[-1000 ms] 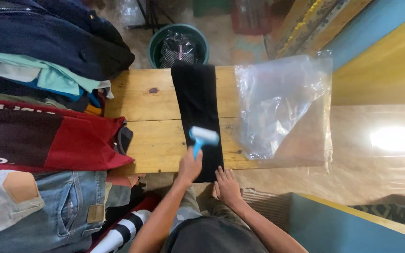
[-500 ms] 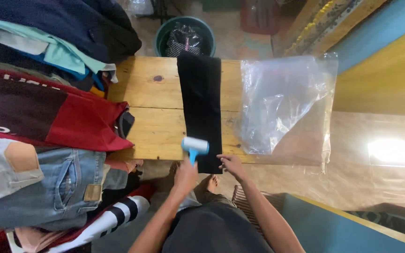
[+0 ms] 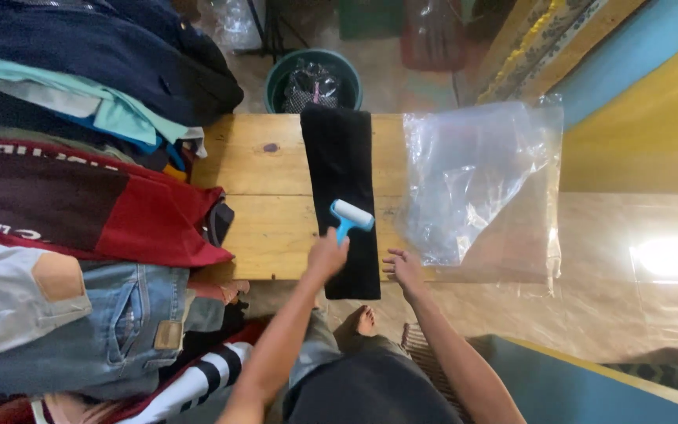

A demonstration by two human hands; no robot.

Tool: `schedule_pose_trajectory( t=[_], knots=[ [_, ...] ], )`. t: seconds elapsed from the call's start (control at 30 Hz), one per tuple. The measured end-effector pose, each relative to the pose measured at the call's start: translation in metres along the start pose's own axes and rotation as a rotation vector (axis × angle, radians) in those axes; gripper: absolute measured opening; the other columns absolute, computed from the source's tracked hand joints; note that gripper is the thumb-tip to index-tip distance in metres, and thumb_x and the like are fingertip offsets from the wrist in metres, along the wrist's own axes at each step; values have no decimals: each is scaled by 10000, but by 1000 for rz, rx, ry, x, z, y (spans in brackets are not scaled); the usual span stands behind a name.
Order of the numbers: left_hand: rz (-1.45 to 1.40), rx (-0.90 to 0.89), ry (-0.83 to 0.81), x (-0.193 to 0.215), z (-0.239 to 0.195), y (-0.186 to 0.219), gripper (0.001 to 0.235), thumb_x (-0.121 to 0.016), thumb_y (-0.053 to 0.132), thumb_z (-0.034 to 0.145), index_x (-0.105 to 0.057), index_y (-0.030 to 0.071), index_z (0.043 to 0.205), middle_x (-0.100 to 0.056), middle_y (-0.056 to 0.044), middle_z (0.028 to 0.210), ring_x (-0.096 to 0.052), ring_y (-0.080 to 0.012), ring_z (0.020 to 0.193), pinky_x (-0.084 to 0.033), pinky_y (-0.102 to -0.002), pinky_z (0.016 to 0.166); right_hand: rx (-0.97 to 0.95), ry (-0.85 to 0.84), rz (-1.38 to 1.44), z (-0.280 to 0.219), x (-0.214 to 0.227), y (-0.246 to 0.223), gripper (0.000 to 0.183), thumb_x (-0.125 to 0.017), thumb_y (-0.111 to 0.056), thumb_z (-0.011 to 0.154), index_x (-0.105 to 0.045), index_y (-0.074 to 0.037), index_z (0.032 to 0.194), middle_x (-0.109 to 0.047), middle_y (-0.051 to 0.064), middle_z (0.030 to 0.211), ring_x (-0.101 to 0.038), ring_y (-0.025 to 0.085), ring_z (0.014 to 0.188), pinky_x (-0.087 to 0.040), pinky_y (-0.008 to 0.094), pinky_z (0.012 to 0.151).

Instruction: The person lays a black garment on a wooden table and uses a blue lint roller to clean its surface. They then fold the garment neatly into a compact square and place it on the table.

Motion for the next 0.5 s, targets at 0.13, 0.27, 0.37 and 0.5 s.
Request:
schedule_pose_trajectory(
  t=[0.13,0.27,0.37,0.5],
  knots=[
    [17,47,-25,-29,-55,-25,544,-434,510,1031,-497,77,1354,-711,-289,1019,-703,-512,1042,-565,-613,864,189,69,-15,29,-14,-39,349,-479,-107,967,-648,-52,1267,-760,164,937,-743,217,709,-594,273,572],
    [-108,-55,-18,-26,-116,-68,348,-487,456,1040,-579,141,1156,-589,-98,694,-619,-320,624,-459,-433,581,555,49,-411,19,-73,-112,320,-591,-170,927,-720,-86,1208,-756,132,1035,-733,272,903,-567,389,765],
    [-201,18,-50,-13,-143,-104,355,-495,499,993,-620,207,1152,-643,-68,746,-610,-299,663,-426,-430,594,861,72,-774,12,-127,-145,452,-634,-309,906,-648,-108,1311,-601,173,1364,-546,368,1256,-444,521,1020],
    [-220,247,218,8,-161,-177,280,-685,503,828,-682,263,971,-760,-60,704,-742,-350,765,-533,-459,724,1182,135,-1224,17,-182,-153,718,-562,-513,960,-412,-183,1579,-268,183,1678,-241,406,1544,-210,677,1178]
  ],
)
Point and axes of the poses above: each hand's wrist, its own z-axis towards the middle knuckle, its own x-axis out of the back of the hand, y = z × x, the point moved 6 cm from there along z, towards the middle knuckle
